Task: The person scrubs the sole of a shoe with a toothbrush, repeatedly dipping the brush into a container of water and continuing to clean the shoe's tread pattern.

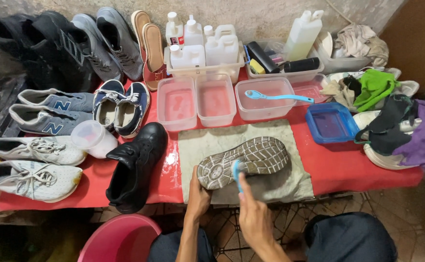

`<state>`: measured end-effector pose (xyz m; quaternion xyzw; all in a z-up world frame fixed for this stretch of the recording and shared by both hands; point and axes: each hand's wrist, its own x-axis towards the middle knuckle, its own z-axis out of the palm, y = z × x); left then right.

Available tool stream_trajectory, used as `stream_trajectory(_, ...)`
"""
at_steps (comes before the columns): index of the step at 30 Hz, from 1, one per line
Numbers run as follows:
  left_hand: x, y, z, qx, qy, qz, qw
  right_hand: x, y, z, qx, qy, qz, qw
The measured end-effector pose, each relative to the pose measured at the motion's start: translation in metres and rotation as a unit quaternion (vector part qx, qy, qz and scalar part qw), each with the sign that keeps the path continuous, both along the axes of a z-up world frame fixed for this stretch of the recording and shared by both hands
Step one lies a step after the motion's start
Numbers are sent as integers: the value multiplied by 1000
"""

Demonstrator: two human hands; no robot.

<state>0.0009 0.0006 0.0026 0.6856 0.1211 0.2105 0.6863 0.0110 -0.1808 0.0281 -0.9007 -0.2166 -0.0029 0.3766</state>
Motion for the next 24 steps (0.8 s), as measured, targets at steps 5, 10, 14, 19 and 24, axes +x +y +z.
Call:
stream_trajectory(5, 0, -1, 3, -5, 17, -6, 1000, 14, -17, 2, -40, 33, -2, 999)
stream_trajectory(10, -2, -1, 3, 15, 6, -3, 1000, 15, -28, -2, -93, 26, 62, 993)
stream_trajectory(14, -3, -2, 6, 7, 28, 10, 1000, 47, -46, -10, 19, 57, -52, 997)
stream_trajectory(19, -1, -1, 6, 12, 18, 1, 1000, 68, -72, -20, -68, 26, 40, 997)
stream_trajectory(24, -1, -1, 3, 20, 36, 8, 999, 58, -70, 24, -127, 53, 50, 989)
